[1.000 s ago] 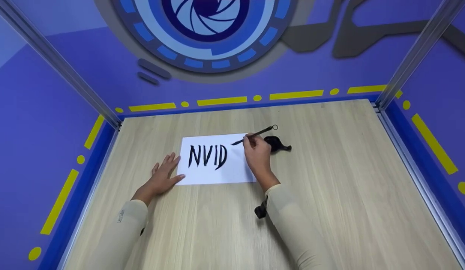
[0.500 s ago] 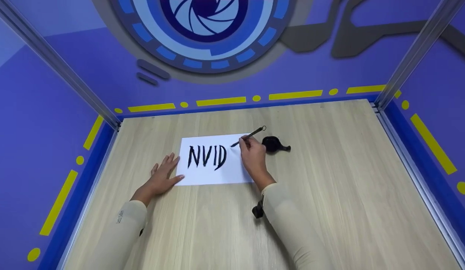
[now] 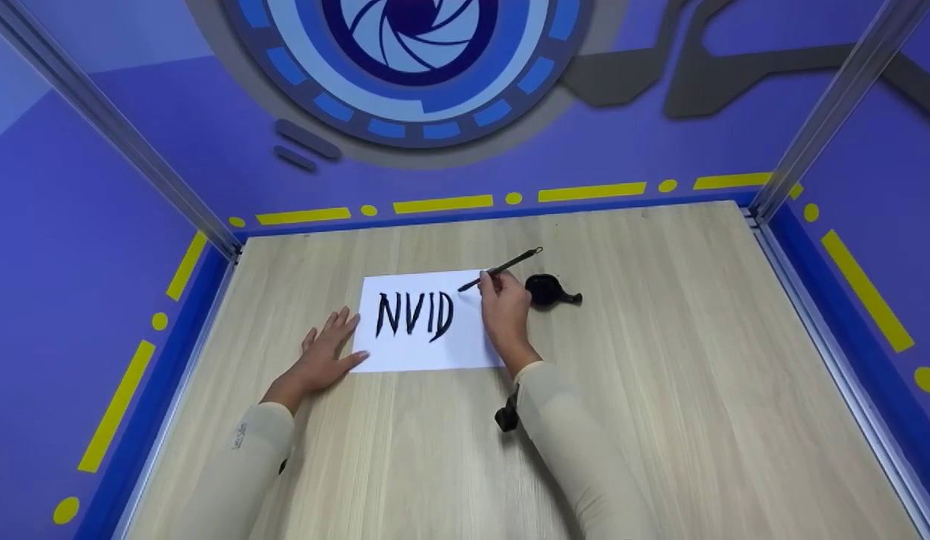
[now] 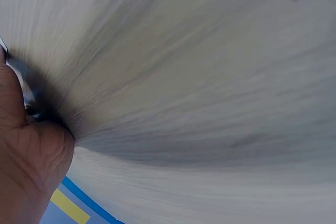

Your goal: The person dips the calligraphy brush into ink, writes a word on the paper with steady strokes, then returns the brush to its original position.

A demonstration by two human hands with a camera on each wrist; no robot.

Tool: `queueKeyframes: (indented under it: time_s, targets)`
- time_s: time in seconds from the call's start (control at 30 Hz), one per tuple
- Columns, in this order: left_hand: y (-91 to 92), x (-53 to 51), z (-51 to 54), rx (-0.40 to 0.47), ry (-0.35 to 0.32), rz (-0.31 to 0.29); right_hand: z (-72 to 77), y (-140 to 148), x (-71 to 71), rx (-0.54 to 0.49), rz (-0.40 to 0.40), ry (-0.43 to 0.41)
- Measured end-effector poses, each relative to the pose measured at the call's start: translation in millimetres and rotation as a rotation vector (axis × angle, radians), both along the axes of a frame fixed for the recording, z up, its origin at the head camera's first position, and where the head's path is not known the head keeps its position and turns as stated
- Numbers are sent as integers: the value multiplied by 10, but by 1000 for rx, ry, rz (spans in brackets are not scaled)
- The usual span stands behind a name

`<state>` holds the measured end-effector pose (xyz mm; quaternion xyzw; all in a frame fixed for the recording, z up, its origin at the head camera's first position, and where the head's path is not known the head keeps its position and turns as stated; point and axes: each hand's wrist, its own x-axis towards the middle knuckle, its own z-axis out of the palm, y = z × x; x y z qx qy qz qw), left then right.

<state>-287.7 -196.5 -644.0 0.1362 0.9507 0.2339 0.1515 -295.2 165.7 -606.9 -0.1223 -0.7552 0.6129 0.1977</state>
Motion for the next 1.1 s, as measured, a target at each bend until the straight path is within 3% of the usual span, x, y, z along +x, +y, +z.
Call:
queueKeyframes:
  time_s: [0.43, 0.57, 0.77, 1.1]
  targets:
    - [-6, -5, -29, 8, -3, -1, -59, -31, -89, -167, -75, -25]
    - [-8, -14, -39, 3, 4, -4, -70, -30, -83, -176, -82, -33]
    - [-7, -8, -37, -1, 23, -10, -70, -46, -45, -49, -84, -32]
    - [-17, -34, -41, -18, -4, -8, -72, -134, 32, 205, -60, 13]
